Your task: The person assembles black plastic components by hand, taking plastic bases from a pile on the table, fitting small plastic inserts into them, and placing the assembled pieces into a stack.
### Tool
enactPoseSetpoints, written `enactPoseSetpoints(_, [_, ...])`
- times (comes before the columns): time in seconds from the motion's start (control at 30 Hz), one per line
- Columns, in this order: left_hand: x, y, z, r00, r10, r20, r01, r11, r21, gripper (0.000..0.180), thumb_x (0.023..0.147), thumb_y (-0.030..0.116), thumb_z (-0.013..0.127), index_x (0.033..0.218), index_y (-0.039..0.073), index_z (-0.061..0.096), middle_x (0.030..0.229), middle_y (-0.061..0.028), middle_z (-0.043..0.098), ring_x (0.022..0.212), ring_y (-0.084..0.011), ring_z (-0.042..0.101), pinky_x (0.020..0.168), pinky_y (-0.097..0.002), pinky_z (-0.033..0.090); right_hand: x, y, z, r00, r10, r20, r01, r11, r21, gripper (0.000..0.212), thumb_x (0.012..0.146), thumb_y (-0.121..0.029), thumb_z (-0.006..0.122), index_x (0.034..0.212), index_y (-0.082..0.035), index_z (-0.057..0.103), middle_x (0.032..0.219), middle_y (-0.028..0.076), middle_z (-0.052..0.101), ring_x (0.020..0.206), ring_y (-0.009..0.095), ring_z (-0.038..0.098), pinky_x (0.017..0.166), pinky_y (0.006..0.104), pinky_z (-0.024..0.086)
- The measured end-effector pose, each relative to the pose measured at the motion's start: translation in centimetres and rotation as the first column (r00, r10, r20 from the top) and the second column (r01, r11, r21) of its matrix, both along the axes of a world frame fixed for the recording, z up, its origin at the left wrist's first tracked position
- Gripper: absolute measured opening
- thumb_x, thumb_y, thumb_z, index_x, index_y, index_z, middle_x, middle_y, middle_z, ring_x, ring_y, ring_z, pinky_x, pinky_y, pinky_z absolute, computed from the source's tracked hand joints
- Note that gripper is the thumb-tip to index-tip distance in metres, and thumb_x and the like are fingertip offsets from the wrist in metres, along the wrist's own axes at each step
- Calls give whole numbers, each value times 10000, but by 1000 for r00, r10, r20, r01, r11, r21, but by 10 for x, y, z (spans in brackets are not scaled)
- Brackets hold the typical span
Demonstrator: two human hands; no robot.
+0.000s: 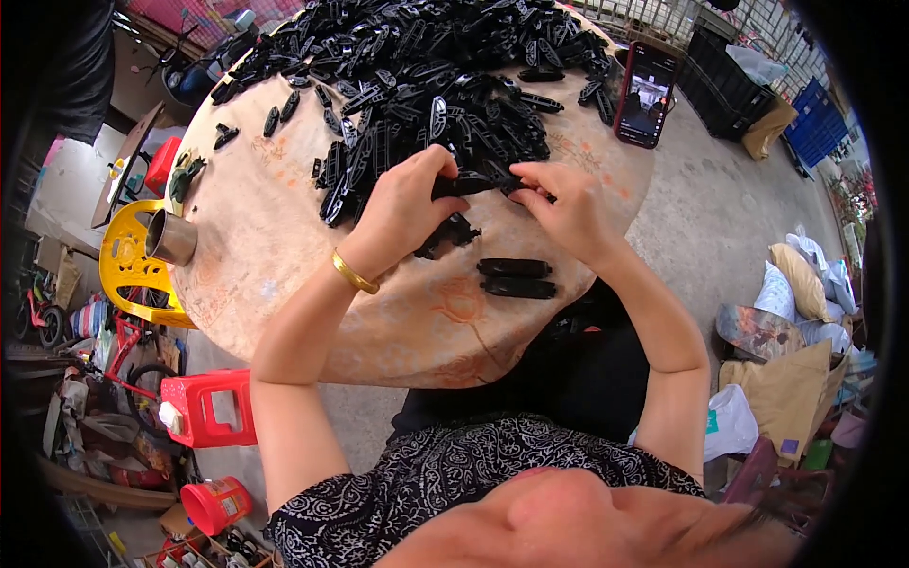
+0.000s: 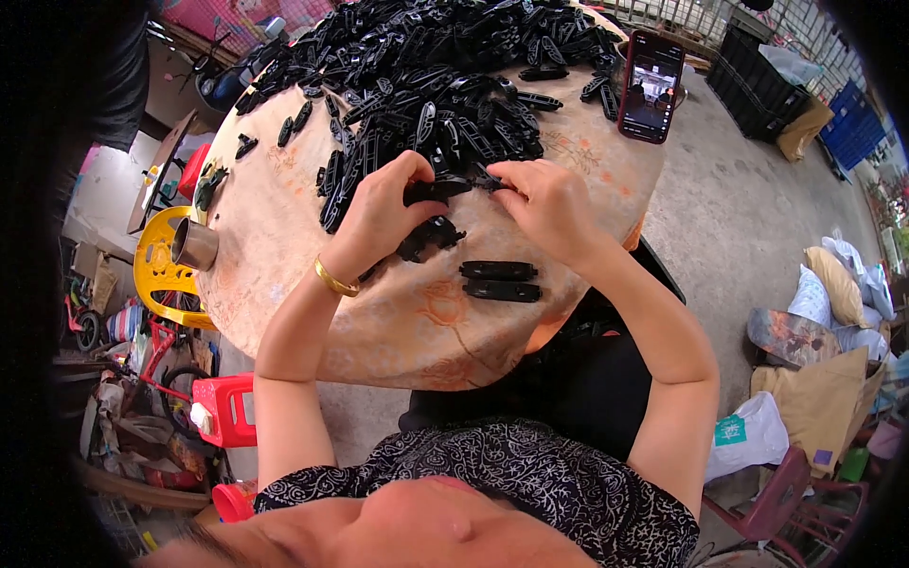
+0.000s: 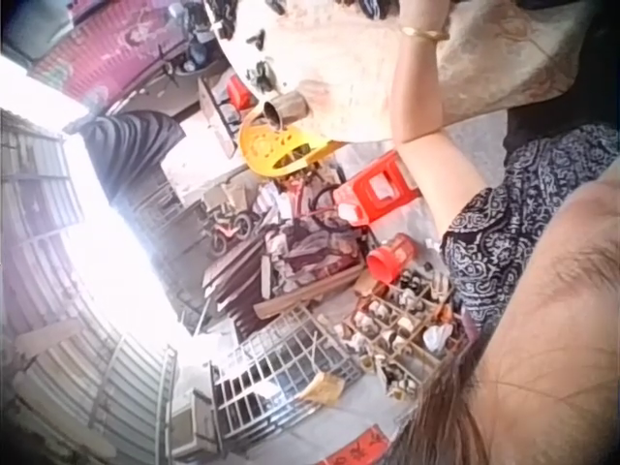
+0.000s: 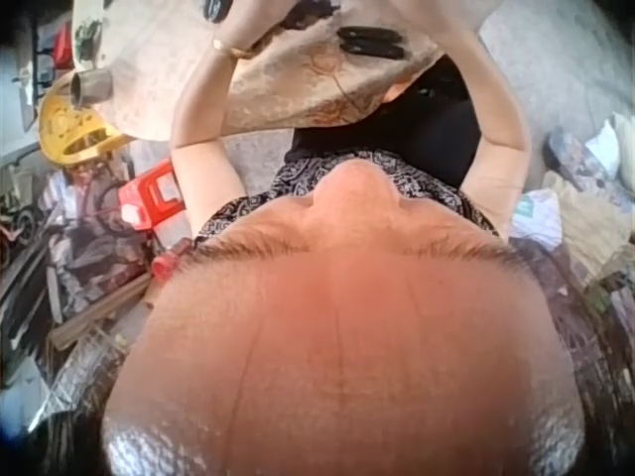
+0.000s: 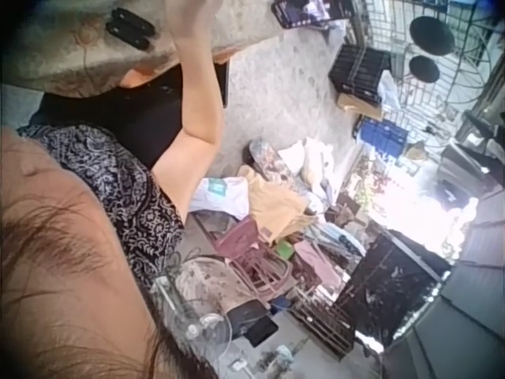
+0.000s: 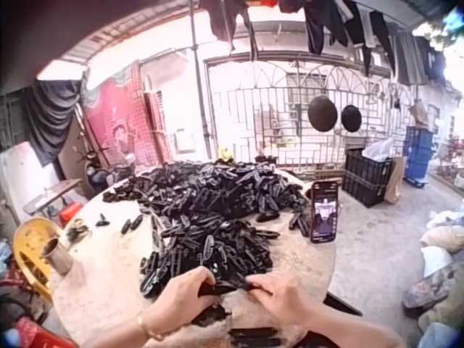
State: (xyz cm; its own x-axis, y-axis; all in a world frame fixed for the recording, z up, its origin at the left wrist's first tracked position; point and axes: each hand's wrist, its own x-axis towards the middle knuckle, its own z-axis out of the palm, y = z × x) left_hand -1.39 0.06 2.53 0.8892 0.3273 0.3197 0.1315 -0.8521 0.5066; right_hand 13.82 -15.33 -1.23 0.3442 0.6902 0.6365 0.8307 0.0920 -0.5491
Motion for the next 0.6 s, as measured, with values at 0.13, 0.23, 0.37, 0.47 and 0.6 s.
enactPoseSetpoints(0.13, [4, -5, -6, 995, -42, 93, 69, 947, -314, 331, 675, 39, 769, 907, 17, 535, 790, -22, 583, 746, -93, 555, 674, -231, 462, 2, -9, 5, 998, -20, 64, 17, 999, 36, 121, 706, -63, 699, 806, -52, 633, 740, 78, 633, 677, 243, 601, 596, 327, 479])
enactPoseSetpoints(0.23, [4, -4, -16, 999, -42, 33, 53, 882, -468, 316, 685, 13, 757, 920, 16, 546, 820, 7, 585, 756, -61, 541, 681, -208, 462, 4, -10, 4, 987, -3, 159, -15, 994, 112, 124, 699, -38, 697, 799, -54, 628, 750, 80, 637, 679, 239, 607, 598, 322, 483])
enactPoseSetpoints(0.37, [6, -14, -19, 996, -75, 39, 76, 582, -809, 302, 694, -3, 745, 930, 50, 564, 827, 19, 590, 746, -26, 531, 665, -169, 448, 0, -11, 7, 986, 44, 161, -78, 973, 217, 129, 688, 0, 691, 785, -55, 627, 763, 82, 642, 675, 248, 611, 598, 326, 491])
enactPoseSetpoints(0.47, [5, -18, -21, 995, -76, 61, 90, 483, -871, 273, 715, 16, 741, 931, 60, 580, 788, 26, 589, 676, -28, 535, 588, -161, 429, -7, -13, 13, 983, 78, 167, -112, 972, 206, 134, 688, 7, 688, 794, -53, 633, 766, 82, 643, 676, 252, 609, 600, 327, 493])
enactPoseSetpoints(0.6, [4, -23, -22, 991, -120, 56, 99, 389, -916, 254, 753, 45, 724, 968, 57, 588, 757, 26, 593, 633, -43, 547, 550, -164, 422, -12, -11, 18, 975, 154, 158, -181, 968, 175, 132, 696, 2, 685, 809, -52, 643, 775, 84, 641, 692, 251, 607, 603, 326, 495])
